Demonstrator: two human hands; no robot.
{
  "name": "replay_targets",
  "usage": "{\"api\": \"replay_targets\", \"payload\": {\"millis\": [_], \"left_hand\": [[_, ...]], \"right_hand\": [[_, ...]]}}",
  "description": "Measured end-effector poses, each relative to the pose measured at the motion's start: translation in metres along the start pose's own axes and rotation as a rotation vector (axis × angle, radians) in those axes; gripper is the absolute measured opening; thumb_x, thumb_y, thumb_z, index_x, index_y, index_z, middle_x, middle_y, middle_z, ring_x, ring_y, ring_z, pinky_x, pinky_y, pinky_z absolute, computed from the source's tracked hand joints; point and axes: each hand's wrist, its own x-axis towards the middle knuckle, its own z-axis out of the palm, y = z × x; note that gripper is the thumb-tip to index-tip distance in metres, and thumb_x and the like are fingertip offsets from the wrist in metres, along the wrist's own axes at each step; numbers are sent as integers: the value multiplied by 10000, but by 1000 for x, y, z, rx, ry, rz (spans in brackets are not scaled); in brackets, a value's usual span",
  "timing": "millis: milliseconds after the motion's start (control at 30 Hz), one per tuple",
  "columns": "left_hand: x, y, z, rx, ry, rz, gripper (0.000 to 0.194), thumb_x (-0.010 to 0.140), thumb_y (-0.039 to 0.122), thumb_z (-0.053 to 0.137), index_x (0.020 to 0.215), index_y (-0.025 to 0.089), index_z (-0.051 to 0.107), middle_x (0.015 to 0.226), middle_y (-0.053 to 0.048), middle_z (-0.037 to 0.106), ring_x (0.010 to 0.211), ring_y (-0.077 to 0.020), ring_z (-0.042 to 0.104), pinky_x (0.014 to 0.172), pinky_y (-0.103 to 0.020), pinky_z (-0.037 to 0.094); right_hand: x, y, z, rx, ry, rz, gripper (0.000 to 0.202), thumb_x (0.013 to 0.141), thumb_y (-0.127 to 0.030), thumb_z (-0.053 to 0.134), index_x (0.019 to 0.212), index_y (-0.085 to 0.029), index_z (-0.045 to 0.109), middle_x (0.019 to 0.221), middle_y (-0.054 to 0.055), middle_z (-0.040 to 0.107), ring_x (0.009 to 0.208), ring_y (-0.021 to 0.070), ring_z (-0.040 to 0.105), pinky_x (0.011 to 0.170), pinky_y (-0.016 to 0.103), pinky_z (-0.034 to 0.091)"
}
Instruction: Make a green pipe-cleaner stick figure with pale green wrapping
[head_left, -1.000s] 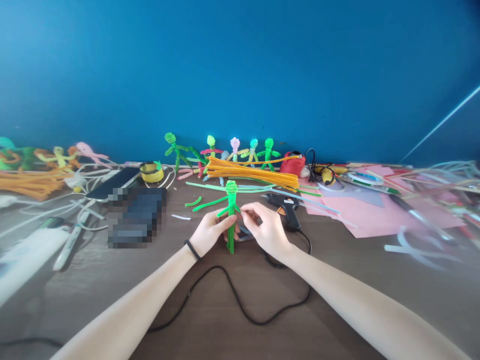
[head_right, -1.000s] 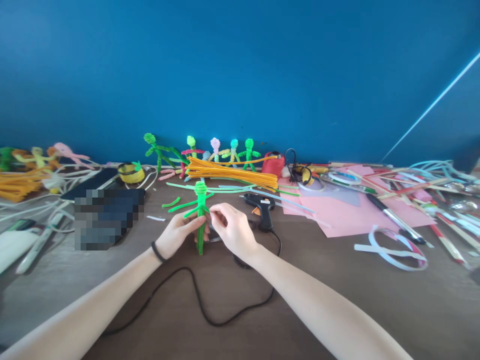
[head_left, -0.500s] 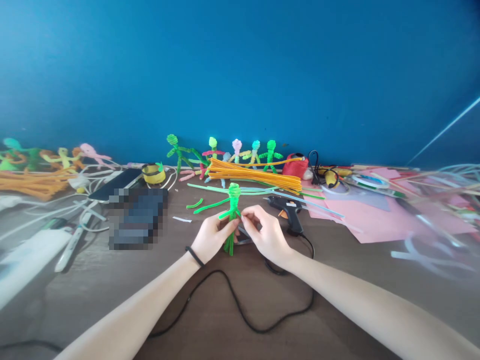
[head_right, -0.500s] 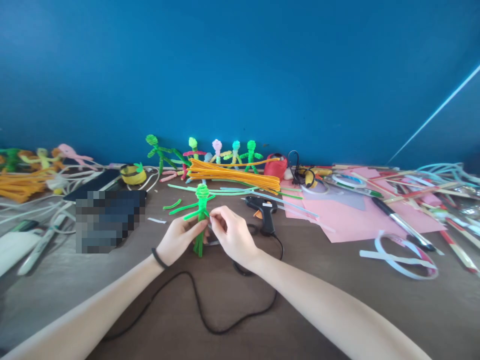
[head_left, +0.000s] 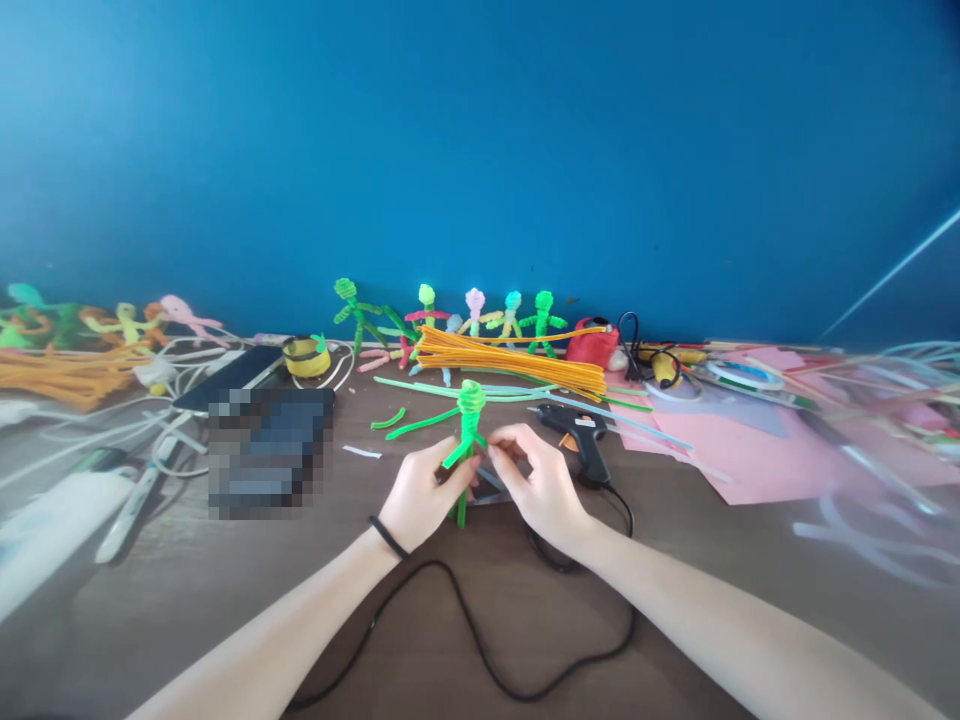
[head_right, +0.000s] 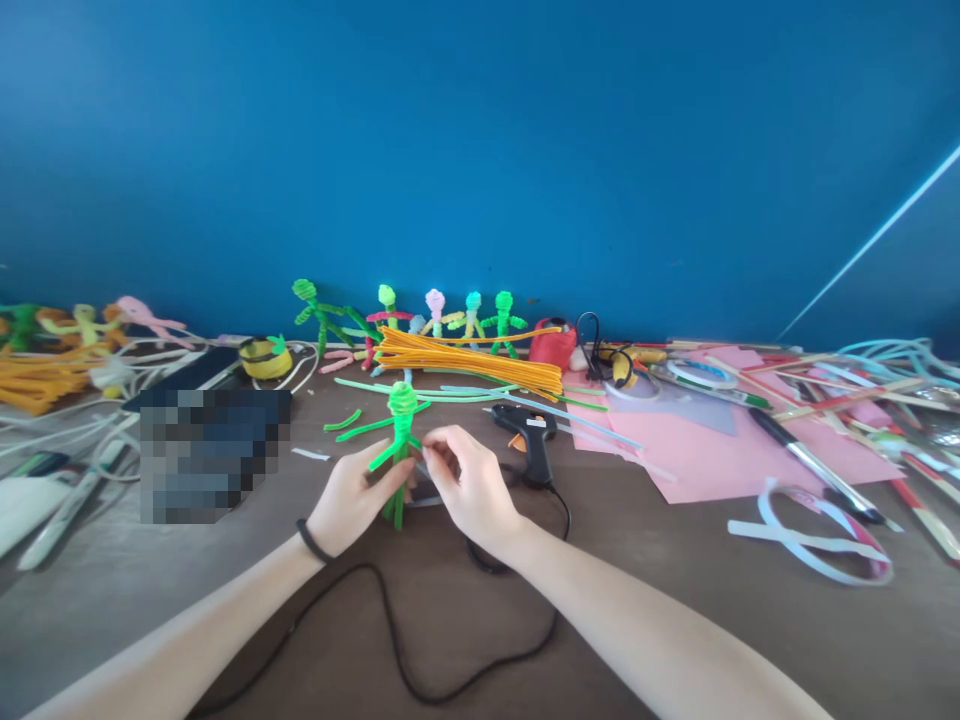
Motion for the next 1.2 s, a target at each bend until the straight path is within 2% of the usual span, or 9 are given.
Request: {"api": "replay_targets", "payload": {"millis": [167, 367, 633, 800, 967, 1200], "left_hand": [[-1, 1, -1, 75, -20, 42, 214, 794, 343, 459, 696, 167, 531, 595, 11, 573, 533, -116, 557, 550, -206, 437], [-2, 4, -1, 186, 18, 109, 223, 798, 292, 449, 623, 167, 508, 549, 21, 539, 513, -99, 506, 541, -195, 401], [-3, 3, 0, 191, 2, 176, 202, 804, 215, 431, 641, 152, 532, 613, -2, 568, 590, -109, 539, 602, -209, 410], [-4, 4, 0, 224, 1, 196, 209, 800, 196, 438, 600, 166, 494, 551, 22, 547, 541, -96, 531, 585, -198, 409], [-5, 3, 1, 225, -5, 219, 200, 791, 161, 435, 597, 171, 481, 535, 35, 537, 506, -81, 525, 558, -184, 406], [-5, 3, 1, 256, -21, 221, 234, 808, 197, 431, 583, 167, 485, 533, 26, 553, 518, -88, 541, 568, -191, 415]], "right_hand": [[0, 0, 0, -3, -9, -4, 94, 818, -228, 450, 823, -177, 529, 718, 17, 568, 627, 122, 540, 586, 234, 443], [0, -2, -1, 7, -5, 4, 88, 812, -237, 470, 805, -176, 533, 689, 10, 554, 589, 112, 516, 550, 224, 424], [-1, -6, -2, 21, -66, 17, 126, 823, -256, 462, 794, -159, 537, 647, -3, 561, 544, 90, 490, 521, 202, 394], [-3, -5, -2, 13, -69, 39, 135, 812, -277, 478, 749, -166, 522, 636, -7, 539, 531, 88, 465, 504, 206, 378], [-2, -5, -2, 97, -104, 93, 155, 805, -311, 494, 738, -172, 485, 644, -10, 536, 546, 90, 478, 513, 212, 382], [-3, -3, -3, 319, -175, 172, 167, 809, -343, 498, 787, -184, 452, 674, -14, 533, 613, 100, 511, 574, 227, 403]]}}
